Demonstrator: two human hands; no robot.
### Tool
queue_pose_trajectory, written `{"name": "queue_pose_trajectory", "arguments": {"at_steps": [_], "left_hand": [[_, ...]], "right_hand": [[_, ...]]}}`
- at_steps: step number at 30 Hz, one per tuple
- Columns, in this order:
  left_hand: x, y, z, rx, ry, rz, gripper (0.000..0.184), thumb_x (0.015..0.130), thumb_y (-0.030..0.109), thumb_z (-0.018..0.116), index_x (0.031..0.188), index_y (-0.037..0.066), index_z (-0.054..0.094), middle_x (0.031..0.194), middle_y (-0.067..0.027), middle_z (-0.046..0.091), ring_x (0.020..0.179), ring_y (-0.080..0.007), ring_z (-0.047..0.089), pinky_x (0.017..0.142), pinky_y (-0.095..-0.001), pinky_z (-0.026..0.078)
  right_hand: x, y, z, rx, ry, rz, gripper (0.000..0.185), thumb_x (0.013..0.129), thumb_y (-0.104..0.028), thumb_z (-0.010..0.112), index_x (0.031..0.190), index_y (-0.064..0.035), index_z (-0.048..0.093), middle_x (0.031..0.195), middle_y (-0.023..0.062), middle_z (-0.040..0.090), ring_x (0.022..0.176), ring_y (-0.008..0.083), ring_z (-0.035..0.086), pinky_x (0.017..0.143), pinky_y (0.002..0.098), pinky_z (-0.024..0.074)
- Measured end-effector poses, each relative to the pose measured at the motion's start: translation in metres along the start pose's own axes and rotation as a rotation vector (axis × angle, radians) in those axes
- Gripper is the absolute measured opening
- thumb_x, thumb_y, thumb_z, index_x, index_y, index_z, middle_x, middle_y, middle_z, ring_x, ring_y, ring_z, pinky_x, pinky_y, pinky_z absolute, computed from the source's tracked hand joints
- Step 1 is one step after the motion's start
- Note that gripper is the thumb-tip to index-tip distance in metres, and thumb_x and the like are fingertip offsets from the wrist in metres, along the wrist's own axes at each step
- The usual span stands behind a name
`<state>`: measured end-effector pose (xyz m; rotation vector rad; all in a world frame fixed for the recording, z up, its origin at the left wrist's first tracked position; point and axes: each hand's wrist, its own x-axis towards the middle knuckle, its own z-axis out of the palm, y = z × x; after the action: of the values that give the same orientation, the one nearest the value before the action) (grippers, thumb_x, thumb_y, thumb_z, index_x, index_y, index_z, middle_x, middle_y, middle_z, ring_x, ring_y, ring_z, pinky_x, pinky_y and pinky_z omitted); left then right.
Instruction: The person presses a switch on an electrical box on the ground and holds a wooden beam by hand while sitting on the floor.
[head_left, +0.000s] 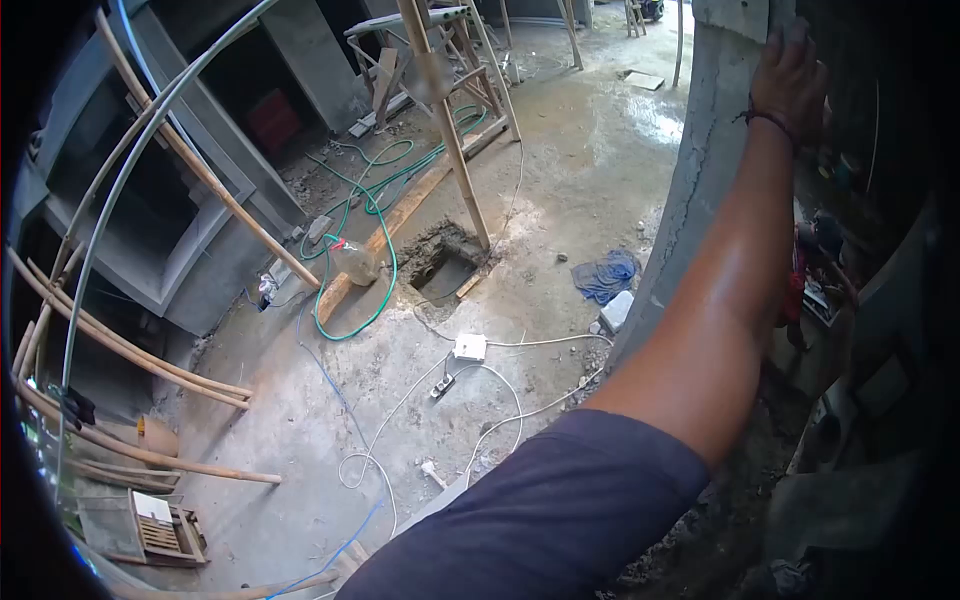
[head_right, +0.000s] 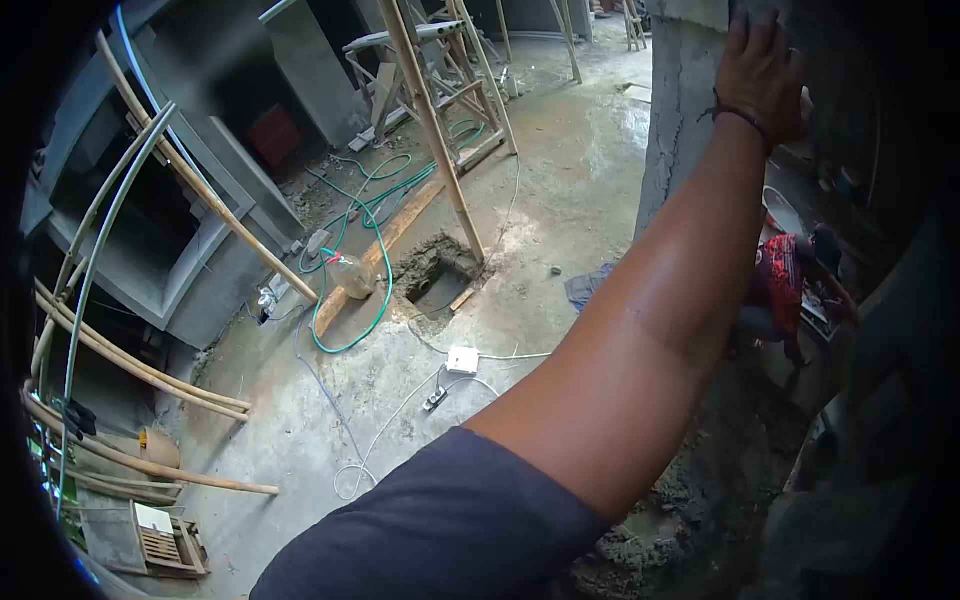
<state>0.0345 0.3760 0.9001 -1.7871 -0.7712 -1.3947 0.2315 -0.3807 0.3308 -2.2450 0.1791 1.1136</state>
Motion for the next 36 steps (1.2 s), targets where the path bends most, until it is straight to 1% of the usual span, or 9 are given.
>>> {"name": "queue_pose_trajectory", "arguments": {"at_steps": [5,8,10,11,12,16,23,27,36], "left_hand": [[-0.002,-0.004,-0.005,-0.012,-0.002,0.018,0.037,0.076,0.038,0.065,0.100,0.011,0.063,0.129,-0.0151,0.052,0.136,-0.0311,0.034,0.112,-0.0526,0.023],[-0.003,0.008,-0.015,-0.011,0.002,0.052,0.034,0.077,0.037,0.065,0.098,0.010,0.062,0.128,-0.0153,0.052,0.136,-0.0301,0.034,0.111,-0.0525,0.023],[-0.003,-0.007,-0.024,0.107,0.024,0.055,0.033,0.077,0.035,0.066,0.097,0.010,0.062,0.127,-0.0154,0.052,0.136,-0.0295,0.034,0.111,-0.0524,0.024],[-0.002,-0.021,-0.004,0.022,-0.164,0.054,0.059,0.073,0.041,0.063,0.116,0.001,0.060,0.139,-0.0213,0.049,0.141,-0.0415,0.025,0.115,-0.0638,0.007],[-0.003,-0.012,-0.007,0.243,-0.070,0.113,0.041,0.076,0.047,0.067,0.105,0.018,0.066,0.128,-0.0030,0.055,0.134,-0.0283,0.038,0.110,-0.0509,0.029],[0.000,-0.015,-0.011,0.391,-0.131,0.118,0.038,0.076,0.052,0.066,0.107,0.029,0.064,0.130,0.0068,0.055,0.136,-0.0216,0.037,0.108,-0.0492,0.031],[0.007,0.008,-0.025,0.575,-0.265,0.058,0.043,0.084,0.055,0.055,0.117,0.028,0.060,0.132,0.0088,0.053,0.137,-0.0172,0.037,0.109,-0.0508,0.029],[0.009,0.018,-0.033,0.641,-0.342,0.034,0.047,0.087,0.059,0.050,0.122,0.028,0.059,0.134,0.0082,0.052,0.139,-0.0162,0.034,0.110,-0.0498,0.026],[0.007,0.021,-0.034,0.697,-0.396,0.023,0.053,0.086,0.063,0.047,0.126,0.029,0.057,0.137,0.0069,0.050,0.140,-0.0160,0.031,0.111,-0.0497,0.022]], "right_hand": [[0.078,-0.003,-0.010,0.101,-0.092,-0.189,0.052,0.077,-0.007,0.061,0.127,-0.0029,0.046,0.092,0.0130,0.061,0.071,0.0255,0.062,0.059,0.0343,0.0531],[-0.078,-0.090,0.033,0.084,-0.110,-0.248,0.044,0.081,-0.011,0.064,0.122,-0.0043,0.051,0.084,0.0047,0.058,0.059,0.0128,0.057,0.050,0.0264,0.0453],[-0.065,-0.046,0.039,0.091,-0.161,-0.298,0.045,0.082,-0.012,0.067,0.123,-0.0011,0.053,0.087,0.0070,0.065,0.067,0.0130,0.061,0.060,0.0287,0.0500],[-0.074,-0.032,0.042,0.048,-0.147,-0.256,0.046,0.082,-0.013,0.068,0.123,0.0008,0.054,0.091,0.0097,0.067,0.069,0.0144,0.063,0.063,0.0300,0.0515],[-0.092,-0.015,0.043,0.006,-0.091,-0.174,0.047,0.082,-0.014,0.069,0.123,0.0008,0.054,0.091,0.0108,0.067,0.069,0.0156,0.064,0.064,0.0300,0.0520],[-0.110,0.085,0.032,0.018,-0.014,0.150,0.053,0.081,-0.018,0.072,0.128,-0.0042,0.051,0.084,0.0057,0.062,0.064,0.0151,0.061,0.053,0.0308,0.0479],[-0.168,0.294,0.015,0.611,0.130,0.599,0.017,0.079,-0.017,0.071,0.074,-0.0100,0.056,0.076,0.0052,0.061,0.059,0.0215,0.061,0.048,0.0375,0.0452],[-0.186,0.315,0.028,0.588,0.073,0.652,0.016,0.080,-0.020,0.070,0.088,-0.0114,0.059,0.077,0.0048,0.060,0.059,0.0212,0.060,0.050,0.0401,0.0460],[-0.132,0.160,0.049,0.334,0.135,0.232,0.047,0.081,-0.020,0.070,0.124,-0.0071,0.054,0.101,0.0095,0.065,0.071,0.0186,0.064,0.056,0.0332,0.0484]]}}
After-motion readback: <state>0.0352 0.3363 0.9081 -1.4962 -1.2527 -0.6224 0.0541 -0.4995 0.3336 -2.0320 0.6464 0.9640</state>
